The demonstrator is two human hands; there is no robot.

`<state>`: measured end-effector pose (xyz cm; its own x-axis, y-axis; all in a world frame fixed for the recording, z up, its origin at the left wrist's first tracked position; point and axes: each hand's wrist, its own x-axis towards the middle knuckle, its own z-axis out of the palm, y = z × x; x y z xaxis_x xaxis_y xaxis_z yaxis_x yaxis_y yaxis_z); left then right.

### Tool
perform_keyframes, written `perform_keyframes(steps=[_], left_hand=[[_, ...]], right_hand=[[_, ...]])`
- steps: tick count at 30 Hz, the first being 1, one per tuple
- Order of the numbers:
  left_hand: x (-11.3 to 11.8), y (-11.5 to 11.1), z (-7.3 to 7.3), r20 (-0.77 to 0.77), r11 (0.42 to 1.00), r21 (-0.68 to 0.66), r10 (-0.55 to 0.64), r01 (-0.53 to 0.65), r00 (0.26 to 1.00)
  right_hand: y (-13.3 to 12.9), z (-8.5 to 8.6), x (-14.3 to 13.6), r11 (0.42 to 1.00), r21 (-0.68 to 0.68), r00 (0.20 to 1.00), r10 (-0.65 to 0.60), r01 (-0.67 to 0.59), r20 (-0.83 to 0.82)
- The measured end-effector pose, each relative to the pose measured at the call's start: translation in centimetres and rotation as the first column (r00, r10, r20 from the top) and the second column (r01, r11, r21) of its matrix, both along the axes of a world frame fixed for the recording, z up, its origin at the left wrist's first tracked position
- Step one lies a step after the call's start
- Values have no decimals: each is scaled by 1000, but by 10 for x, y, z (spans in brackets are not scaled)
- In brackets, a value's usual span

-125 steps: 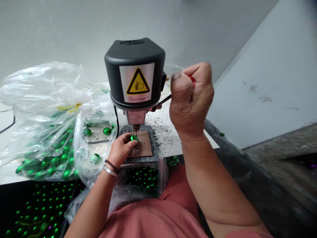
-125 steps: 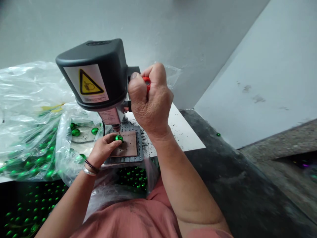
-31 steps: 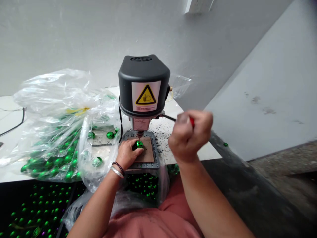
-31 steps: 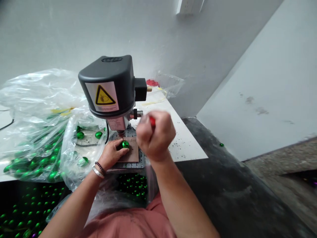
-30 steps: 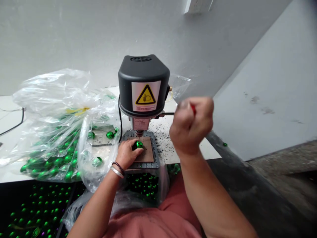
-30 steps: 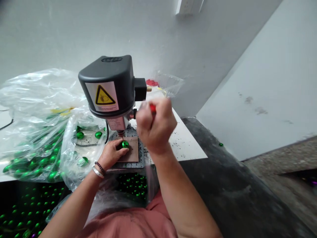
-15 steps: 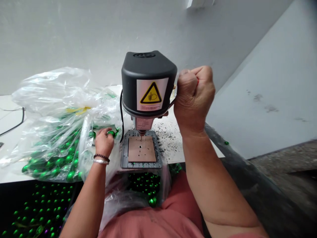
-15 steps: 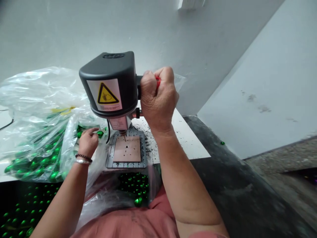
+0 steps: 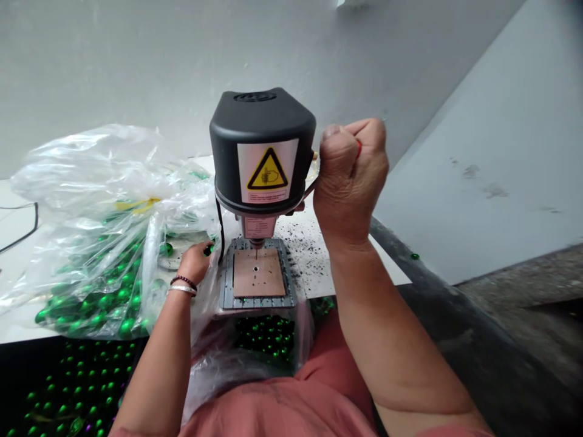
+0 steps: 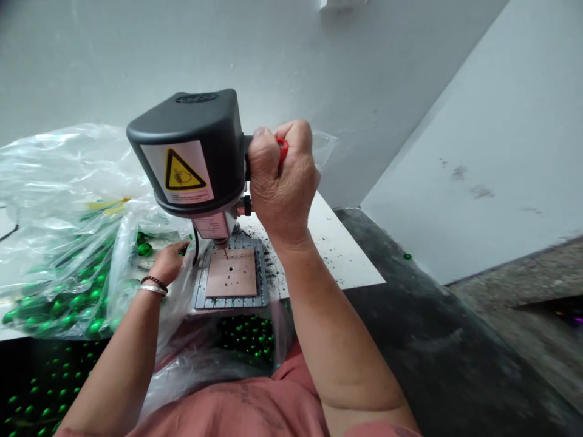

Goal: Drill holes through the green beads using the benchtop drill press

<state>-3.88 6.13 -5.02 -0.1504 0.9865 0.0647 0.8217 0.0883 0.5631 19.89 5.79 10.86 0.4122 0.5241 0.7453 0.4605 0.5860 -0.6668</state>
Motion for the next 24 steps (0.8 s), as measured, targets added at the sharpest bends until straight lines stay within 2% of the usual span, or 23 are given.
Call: perform_keyframes(steps=[2, 3, 4, 5, 7, 9, 11, 14, 19, 24], left_hand=[[3, -12, 9, 190, 992, 22, 121, -128, 974], [5, -18, 15, 341, 984, 19, 161, -177, 926], [7, -26, 22, 505, 981, 8, 164, -195, 847], [10, -33, 28, 645, 985, -8, 135, -170, 752], [18, -46, 40, 789, 998, -25, 56, -58, 612], [27, -56, 46, 826, 998, -20, -16, 58, 563], [36, -62, 46, 801, 988, -32, -65, 150, 595], [50, -63, 40, 725, 972, -81, -96, 223, 682], [65, -56, 30, 591, 970, -72, -146, 233, 793], [72, -49, 25, 590, 972, -118, -95, 202, 802]], right_hand=[[0, -1, 0, 1000, -2, 1000, 9, -9, -4], [-1, -1, 0, 1000, -1, 1000, 8, -8, -7], [-1, -1, 0, 1000, -2, 1000, 6, -6, -7], [-2, -1, 0, 1000, -4, 1000, 4, -4, -4], [-3, -2, 0, 1000, -8, 1000, -2, 2, 5], [-4, -3, 0, 1000, 0, 1000, -5, 5, 18], [-5, -3, 1, 1000, 13, 1000, 0, 0, 27], [-5, -5, 2, 999, 48, 999, 17, -18, 29], [-7, -5, 2, 996, 89, 1000, 12, -13, 17], [-10, -4, 2, 998, 63, 1000, 27, -28, 9]])
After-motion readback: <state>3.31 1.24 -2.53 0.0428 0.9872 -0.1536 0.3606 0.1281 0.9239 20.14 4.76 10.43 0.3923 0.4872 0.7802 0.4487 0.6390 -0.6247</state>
